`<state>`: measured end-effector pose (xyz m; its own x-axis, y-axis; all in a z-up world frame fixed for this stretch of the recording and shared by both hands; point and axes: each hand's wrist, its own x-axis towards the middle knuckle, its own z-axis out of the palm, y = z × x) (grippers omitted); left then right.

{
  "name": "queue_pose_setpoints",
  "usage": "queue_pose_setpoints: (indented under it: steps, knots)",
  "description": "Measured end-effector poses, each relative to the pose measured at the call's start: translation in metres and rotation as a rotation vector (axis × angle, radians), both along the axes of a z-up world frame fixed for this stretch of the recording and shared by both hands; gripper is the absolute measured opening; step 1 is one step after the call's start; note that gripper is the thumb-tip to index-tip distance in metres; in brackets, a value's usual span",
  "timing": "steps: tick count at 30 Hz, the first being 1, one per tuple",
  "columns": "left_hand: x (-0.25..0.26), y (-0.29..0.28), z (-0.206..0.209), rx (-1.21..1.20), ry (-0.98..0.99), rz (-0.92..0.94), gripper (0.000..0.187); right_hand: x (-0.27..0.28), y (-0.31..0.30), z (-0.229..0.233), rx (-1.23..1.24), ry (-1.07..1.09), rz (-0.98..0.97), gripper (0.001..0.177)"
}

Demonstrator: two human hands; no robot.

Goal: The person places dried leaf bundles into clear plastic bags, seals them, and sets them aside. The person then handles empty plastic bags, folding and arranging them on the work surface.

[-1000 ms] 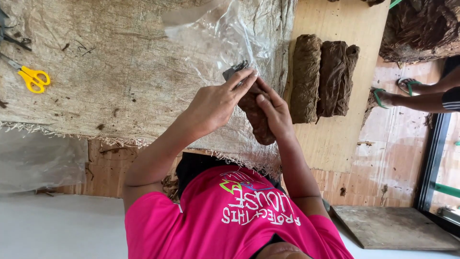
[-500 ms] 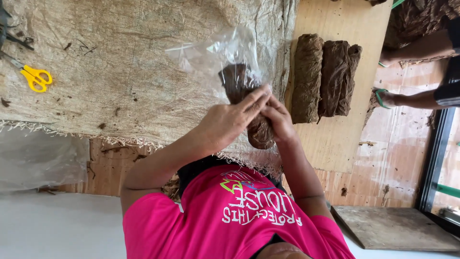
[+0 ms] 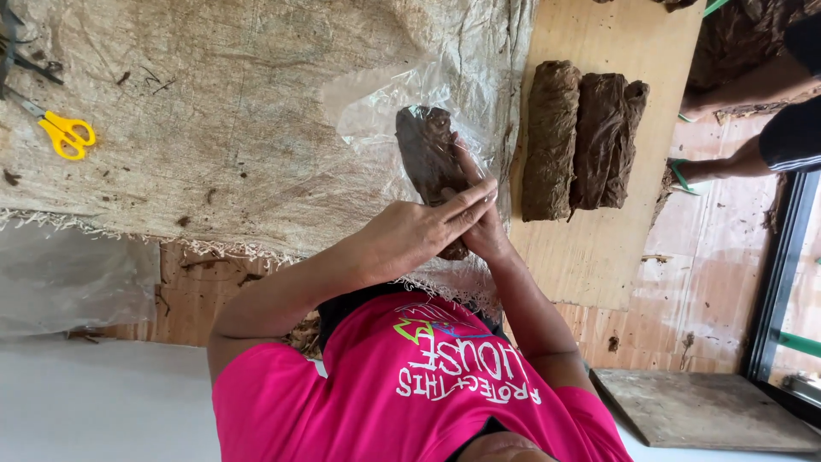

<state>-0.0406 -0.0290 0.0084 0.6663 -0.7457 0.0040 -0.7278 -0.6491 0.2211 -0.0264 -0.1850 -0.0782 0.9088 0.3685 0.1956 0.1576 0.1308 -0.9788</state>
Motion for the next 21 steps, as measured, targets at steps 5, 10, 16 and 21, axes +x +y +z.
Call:
queue_pose_setpoints:
  steps: [5, 10, 16, 21]
  knots:
    - [-0.009, -0.012, -0.001, 0.11, -0.103, -0.131, 0.063, 0.008, 0.0, -0.021, 0.242, 0.211, 0.074, 0.064]
    - [-0.015, -0.018, 0.009, 0.15, -0.092, -0.145, 0.063, 0.009, 0.012, -0.03, 0.264, -0.071, 0.024, 0.057]
    - [-0.023, -0.03, -0.001, -0.106, 0.094, -0.153, 0.048, 0.017, 0.006, -0.013, -0.052, -0.255, -0.018, 0.055]
    - [-0.037, -0.041, -0.028, -0.096, -0.149, -0.148, 0.054, 0.018, -0.008, -0.005, -0.233, -0.378, 0.012, 0.054]
